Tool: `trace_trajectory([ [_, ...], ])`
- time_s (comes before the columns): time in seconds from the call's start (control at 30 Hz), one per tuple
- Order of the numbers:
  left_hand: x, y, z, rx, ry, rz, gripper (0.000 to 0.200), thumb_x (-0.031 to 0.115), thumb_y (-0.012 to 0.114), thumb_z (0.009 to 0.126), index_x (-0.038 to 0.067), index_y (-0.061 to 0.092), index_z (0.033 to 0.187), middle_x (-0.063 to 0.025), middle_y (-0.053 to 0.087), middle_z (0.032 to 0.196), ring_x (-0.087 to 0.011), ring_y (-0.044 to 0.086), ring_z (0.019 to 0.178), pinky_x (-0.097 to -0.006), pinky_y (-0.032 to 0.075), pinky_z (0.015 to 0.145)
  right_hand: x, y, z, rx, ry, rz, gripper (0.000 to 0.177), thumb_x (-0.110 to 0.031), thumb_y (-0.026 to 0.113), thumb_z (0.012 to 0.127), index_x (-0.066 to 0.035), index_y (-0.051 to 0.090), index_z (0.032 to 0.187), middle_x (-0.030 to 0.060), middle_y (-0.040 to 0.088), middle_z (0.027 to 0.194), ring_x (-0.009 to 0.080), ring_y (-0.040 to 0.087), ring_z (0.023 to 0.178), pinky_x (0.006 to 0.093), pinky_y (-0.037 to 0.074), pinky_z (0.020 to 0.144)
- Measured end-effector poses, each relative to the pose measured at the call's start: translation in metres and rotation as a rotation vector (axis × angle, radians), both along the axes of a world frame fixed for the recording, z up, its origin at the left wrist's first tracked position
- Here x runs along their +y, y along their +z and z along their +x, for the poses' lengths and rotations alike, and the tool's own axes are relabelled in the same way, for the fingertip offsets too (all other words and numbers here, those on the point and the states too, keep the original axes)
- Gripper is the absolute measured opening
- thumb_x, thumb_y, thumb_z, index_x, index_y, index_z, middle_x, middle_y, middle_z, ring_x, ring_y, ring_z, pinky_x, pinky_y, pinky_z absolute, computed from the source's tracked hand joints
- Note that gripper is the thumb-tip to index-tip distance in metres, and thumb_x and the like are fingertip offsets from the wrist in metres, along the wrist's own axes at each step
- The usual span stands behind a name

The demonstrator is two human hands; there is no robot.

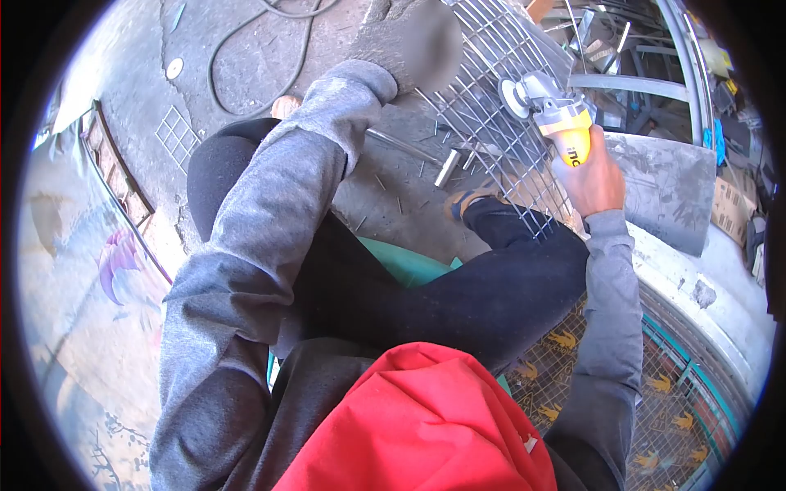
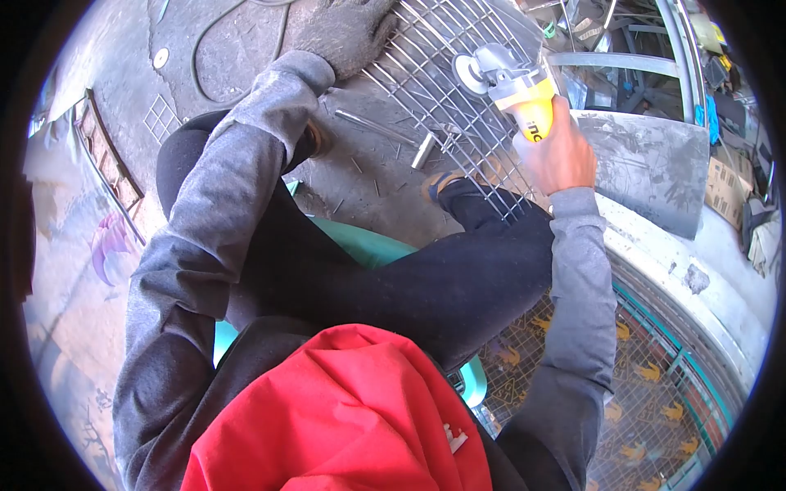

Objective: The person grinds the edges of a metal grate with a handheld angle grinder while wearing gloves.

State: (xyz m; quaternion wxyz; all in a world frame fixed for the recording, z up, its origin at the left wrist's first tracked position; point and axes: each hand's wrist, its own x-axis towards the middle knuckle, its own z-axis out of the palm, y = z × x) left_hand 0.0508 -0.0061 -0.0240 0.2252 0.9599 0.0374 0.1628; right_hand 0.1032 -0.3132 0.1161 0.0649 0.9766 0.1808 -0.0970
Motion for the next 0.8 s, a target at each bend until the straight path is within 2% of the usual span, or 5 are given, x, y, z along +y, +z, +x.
trace_trajectory([
  [0.37, 0.011, 0.013, -0.002, 0.095, -0.005, 0.003, 0.056, 0.033, 0.060, 0.096, 0.007, 0.056, 0.146, -0.0178, 0.054, 0.154, -0.0365, 0.047, 0.145, -0.0560, 0.032, 0.121, 0.029, 0.003, 0.008, 0.028, 0.087, 0.021, 0.058, -0.032, 0.076, 0.082, -0.010, 0.053, 0.130, 0.0276, 0.073, 0.107, 0.0496, 0.070, 0.093, 0.0566, 0.055, 0.079],
  [0.43, 0.022, 0.046, -0.018, 0.157, -0.029, -0.028, 0.055, 0.033, 0.061, 0.096, 0.008, 0.057, 0.145, -0.0175, 0.054, 0.154, -0.0360, 0.047, 0.146, -0.0556, 0.034, 0.120, 0.033, -0.001, 0.014, 0.039, 0.103, 0.034, 0.058, -0.032, 0.076, 0.081, -0.010, 0.054, 0.130, 0.0277, 0.073, 0.106, 0.0502, 0.070, 0.092, 0.0564, 0.055, 0.080],
  [0.53, 0.032, 0.039, -0.015, 0.195, 0.033, -0.066, 0.053, 0.033, 0.063, 0.094, 0.011, 0.060, 0.142, -0.0165, 0.054, 0.152, -0.0346, 0.048, 0.145, -0.0544, 0.038, 0.116, 0.030, -0.004, 0.024, 0.048, 0.120, 0.075, 0.060, -0.032, 0.077, 0.079, -0.008, 0.057, 0.131, 0.0267, 0.074, 0.106, 0.0451, 0.072, 0.091, 0.0515, 0.056, 0.078],
  [0.73, 0.023, 0.051, -0.021, 0.271, -0.044, -0.019, 0.050, 0.032, 0.067, 0.091, 0.011, 0.064, 0.136, -0.0158, 0.058, 0.144, -0.0340, 0.052, 0.140, -0.0525, 0.045, 0.110, 0.000, 0.009, 0.041, 0.487, -0.165, 0.413, 0.058, -0.020, 0.081, 0.078, -0.003, 0.063, 0.131, 0.0041, 0.068, 0.104, 0.0125, 0.064, 0.087, 0.0297, 0.054, 0.079],
  [0.8, 0.015, 0.036, -0.011, 0.281, -0.047, 0.035, 0.051, 0.032, 0.069, 0.089, 0.009, 0.063, 0.134, -0.0170, 0.058, 0.142, -0.0356, 0.052, 0.140, -0.0522, 0.044, 0.111, -0.013, 0.000, 0.054, 0.518, -0.143, 0.440, 0.057, -0.019, 0.081, 0.078, -0.003, 0.063, 0.130, 0.0041, 0.069, 0.104, 0.0123, 0.064, 0.087, 0.0292, 0.053, 0.080],
])
